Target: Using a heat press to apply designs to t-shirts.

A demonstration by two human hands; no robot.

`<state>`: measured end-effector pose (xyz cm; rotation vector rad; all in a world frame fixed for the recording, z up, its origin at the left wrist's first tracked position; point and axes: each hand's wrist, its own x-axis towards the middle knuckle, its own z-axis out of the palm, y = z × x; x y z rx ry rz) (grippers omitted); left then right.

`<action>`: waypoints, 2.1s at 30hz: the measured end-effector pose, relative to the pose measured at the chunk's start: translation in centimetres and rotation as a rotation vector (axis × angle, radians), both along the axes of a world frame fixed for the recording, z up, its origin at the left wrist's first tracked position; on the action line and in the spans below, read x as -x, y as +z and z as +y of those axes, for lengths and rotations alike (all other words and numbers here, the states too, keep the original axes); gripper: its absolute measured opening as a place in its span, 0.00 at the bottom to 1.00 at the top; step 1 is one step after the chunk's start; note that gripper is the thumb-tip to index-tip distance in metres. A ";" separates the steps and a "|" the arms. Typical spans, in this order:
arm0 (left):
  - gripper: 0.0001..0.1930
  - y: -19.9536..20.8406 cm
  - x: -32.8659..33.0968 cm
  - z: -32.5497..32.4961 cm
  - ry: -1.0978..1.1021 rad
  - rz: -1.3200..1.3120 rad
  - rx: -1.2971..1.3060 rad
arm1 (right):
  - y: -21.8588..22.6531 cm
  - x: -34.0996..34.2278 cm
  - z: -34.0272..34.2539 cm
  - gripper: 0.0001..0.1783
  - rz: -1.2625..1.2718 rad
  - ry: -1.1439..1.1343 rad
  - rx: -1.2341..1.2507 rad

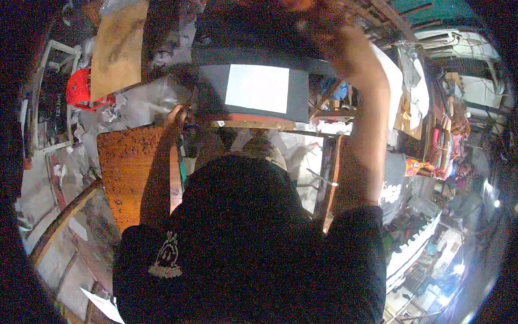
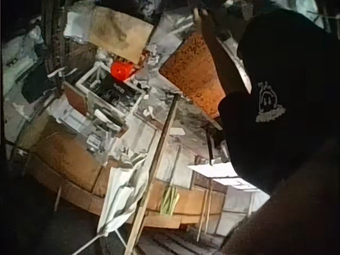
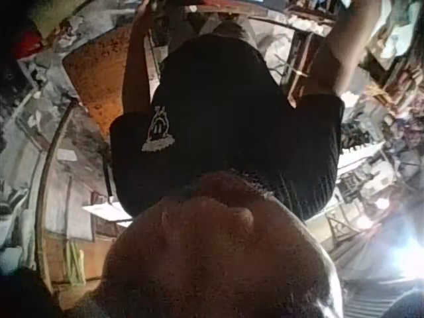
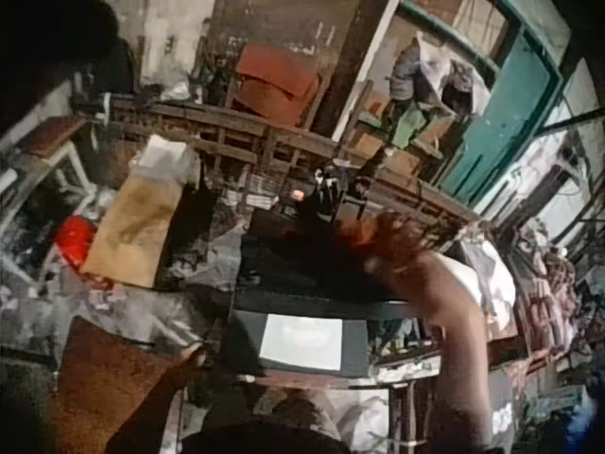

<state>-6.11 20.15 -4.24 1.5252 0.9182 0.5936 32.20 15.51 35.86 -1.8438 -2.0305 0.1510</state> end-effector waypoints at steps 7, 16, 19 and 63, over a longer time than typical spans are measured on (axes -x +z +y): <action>0.22 -5.1 0.3 0.9 -0.054 0.076 0.419 | 0.4 0.3 -12.2 0.21 0.748 0.043 -0.021; 0.10 -1.4 -1.0 0.1 0.288 -0.277 0.844 | -33.3 -7.7 -20.3 0.25 1.121 -1.074 0.347; 0.10 -4.6 2.4 0.6 0.311 -0.390 1.033 | -33.9 -4.6 -17.6 0.21 1.353 -1.175 0.223; 0.12 40.4 -71.9 -27.0 -1.235 -0.552 0.845 | 1.2 -18.4 -75.8 0.21 1.117 -1.196 -1.309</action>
